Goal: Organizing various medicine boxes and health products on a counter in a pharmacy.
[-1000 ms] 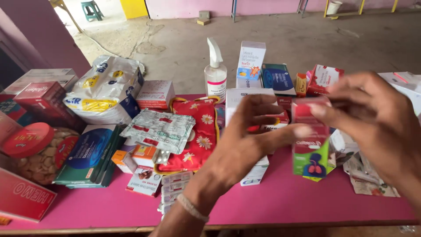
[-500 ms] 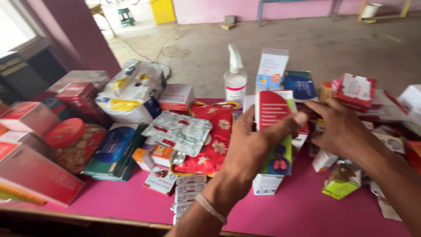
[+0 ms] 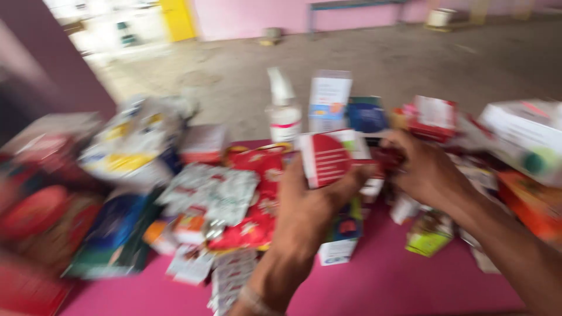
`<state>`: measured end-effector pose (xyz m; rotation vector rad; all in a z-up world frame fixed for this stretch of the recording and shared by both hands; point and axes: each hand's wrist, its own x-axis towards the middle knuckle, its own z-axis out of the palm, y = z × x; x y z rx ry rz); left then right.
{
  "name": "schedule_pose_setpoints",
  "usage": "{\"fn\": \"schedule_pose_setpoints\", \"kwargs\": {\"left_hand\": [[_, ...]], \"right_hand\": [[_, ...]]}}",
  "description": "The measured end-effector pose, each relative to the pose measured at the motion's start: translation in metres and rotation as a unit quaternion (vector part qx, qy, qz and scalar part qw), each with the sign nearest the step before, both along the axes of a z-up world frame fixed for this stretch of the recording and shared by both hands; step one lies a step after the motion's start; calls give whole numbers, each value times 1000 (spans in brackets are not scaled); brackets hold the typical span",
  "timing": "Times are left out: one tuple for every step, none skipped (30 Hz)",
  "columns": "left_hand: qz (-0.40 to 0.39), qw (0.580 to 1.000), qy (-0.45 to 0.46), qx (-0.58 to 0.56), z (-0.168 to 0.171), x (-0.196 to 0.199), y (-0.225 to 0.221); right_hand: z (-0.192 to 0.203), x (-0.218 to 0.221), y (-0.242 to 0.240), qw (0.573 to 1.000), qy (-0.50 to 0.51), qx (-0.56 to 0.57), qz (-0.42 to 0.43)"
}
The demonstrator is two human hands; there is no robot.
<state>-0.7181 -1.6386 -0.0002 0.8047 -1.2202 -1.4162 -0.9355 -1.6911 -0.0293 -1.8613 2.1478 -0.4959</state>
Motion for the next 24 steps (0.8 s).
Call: {"fn": "schedule_pose_setpoints", "kwargs": {"left_hand": [[-27,1000,-1,1,-1,-1,-1],[-8,1000,-13,2,-2,-4,-4],[11,1000,-24,2,-2,-6,-7],[-7,1000,-24,3,-2,-9,-9],[13,999,-36,-3,-1,-10,-11],[37,998,-49,-11,0,-11,-13],[22,999,-49,-11,4,-12,-14],[42,996,-81,-24,8,-15,-16],[63,991,-112,-38,13,-17,-18],[54,992,-111,-39,17,-19,-20],[66,988,-133,-50,20,-21,-21],[81,983,-153,-60,24,-23,-23],[74,984,-152,-61,24,-27,-24],[68,984,-143,-76,24,-29,-25],[62,985,-134,-90,24,-31,-26],[58,985,-133,-90,26,-34,-25],[50,986,-133,-92,29,-37,-24],[43,986,-134,-93,32,-39,-23],[42,986,-133,-93,30,-42,-24],[28,989,-119,-89,28,-44,-24],[14,991,-105,-85,26,-45,-25],[20,991,-105,-84,27,-46,-24],[-3,994,-73,-78,28,-47,-24],[-23,996,-44,-73,29,-46,-23]], "right_hand": [[-1,-7,0,1000,-1,1,-27],[-2,-18,-1,996,-20,-78,29],[-2,-28,-1,983,-35,-160,82],[9,-24,5,985,-32,-159,63],[20,-18,11,986,-103,-127,26],[31,-11,14,980,-176,-97,-8],[30,-16,15,979,-175,-99,-23],[28,-22,16,972,-166,-162,31],[27,-27,17,959,-153,-224,85],[31,-27,20,960,-151,-225,76],[34,-27,22,956,-170,-228,75],[37,-26,24,951,-190,-230,76],[40,-26,29,952,-188,-232,69],[44,-25,32,951,-221,-210,49],[47,-23,35,948,-254,-188,28],[48,-24,37,948,-253,-189,25],[49,-25,39,939,-282,-194,40],[49,-25,41,928,-311,-199,57],[50,-28,43,928,-310,-199,56],[50,-30,44,928,-285,-227,74],[50,-31,46,927,-259,-256,92],[50,-30,46,926,-261,-254,99],[50,-28,47,918,-268,-277,99],[50,-26,48,907,-277,-299,102]]}}
